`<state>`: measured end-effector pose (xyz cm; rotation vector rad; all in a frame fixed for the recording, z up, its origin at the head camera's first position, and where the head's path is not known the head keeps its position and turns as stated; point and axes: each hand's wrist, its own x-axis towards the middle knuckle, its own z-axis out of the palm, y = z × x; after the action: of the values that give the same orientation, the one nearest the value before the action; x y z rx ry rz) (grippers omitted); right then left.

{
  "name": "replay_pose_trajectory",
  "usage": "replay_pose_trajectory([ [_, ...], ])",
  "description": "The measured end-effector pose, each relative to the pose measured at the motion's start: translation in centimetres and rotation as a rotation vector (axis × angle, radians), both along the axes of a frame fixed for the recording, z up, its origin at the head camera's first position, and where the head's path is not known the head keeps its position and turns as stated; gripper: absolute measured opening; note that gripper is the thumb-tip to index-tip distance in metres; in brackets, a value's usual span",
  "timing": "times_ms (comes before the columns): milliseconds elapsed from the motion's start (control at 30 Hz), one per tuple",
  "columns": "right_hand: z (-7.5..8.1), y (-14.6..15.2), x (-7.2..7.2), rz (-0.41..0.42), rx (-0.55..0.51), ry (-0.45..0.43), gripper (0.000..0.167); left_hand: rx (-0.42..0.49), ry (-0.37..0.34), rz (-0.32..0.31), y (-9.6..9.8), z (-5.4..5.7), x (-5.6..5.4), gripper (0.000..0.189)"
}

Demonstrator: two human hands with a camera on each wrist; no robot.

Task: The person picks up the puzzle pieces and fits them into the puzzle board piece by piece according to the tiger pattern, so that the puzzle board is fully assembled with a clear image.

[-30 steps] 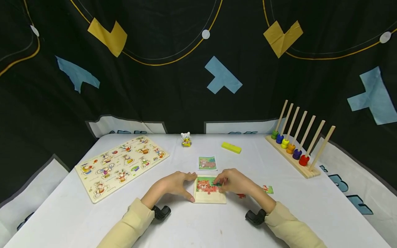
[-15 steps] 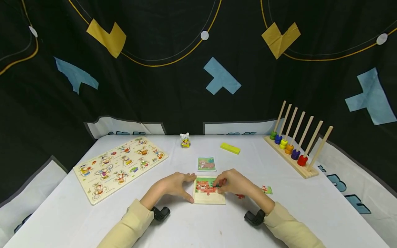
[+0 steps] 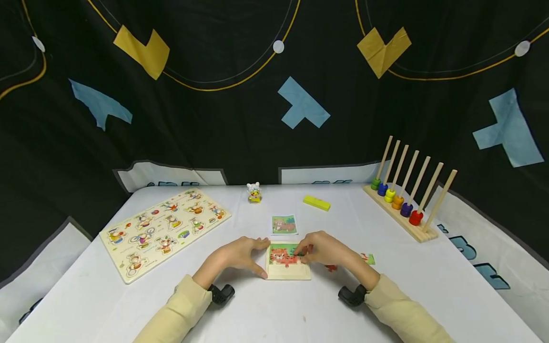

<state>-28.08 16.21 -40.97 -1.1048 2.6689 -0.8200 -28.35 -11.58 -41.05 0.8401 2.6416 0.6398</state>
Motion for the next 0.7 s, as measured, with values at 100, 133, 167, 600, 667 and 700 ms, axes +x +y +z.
replay_pose_trajectory([
  [100,0.7,0.9,-0.2,0.004,0.030,-0.041,0.026,0.009,-0.003,0.001,0.0,0.0,0.0,0.092],
  [133,0.9,1.2,-0.4,0.000,0.043,-0.051,0.027,0.010,-0.004,0.003,0.1,0.0,0.0,0.092],
  [167,1.0,1.6,-0.5,-0.003,0.054,-0.060,0.028,0.011,-0.005,0.006,0.1,0.0,0.0,0.092],
  [600,2.1,6.5,-0.8,0.002,0.085,-0.101,0.030,0.000,0.002,-0.003,0.2,0.3,0.1,0.092],
  [667,2.2,7.4,-0.6,-0.013,0.076,-0.111,0.029,-0.003,0.005,-0.003,0.2,0.3,0.1,0.092],
  [700,2.2,7.9,-0.5,-0.022,0.073,-0.114,0.028,-0.003,0.007,-0.003,0.1,0.3,0.1,0.092],
])
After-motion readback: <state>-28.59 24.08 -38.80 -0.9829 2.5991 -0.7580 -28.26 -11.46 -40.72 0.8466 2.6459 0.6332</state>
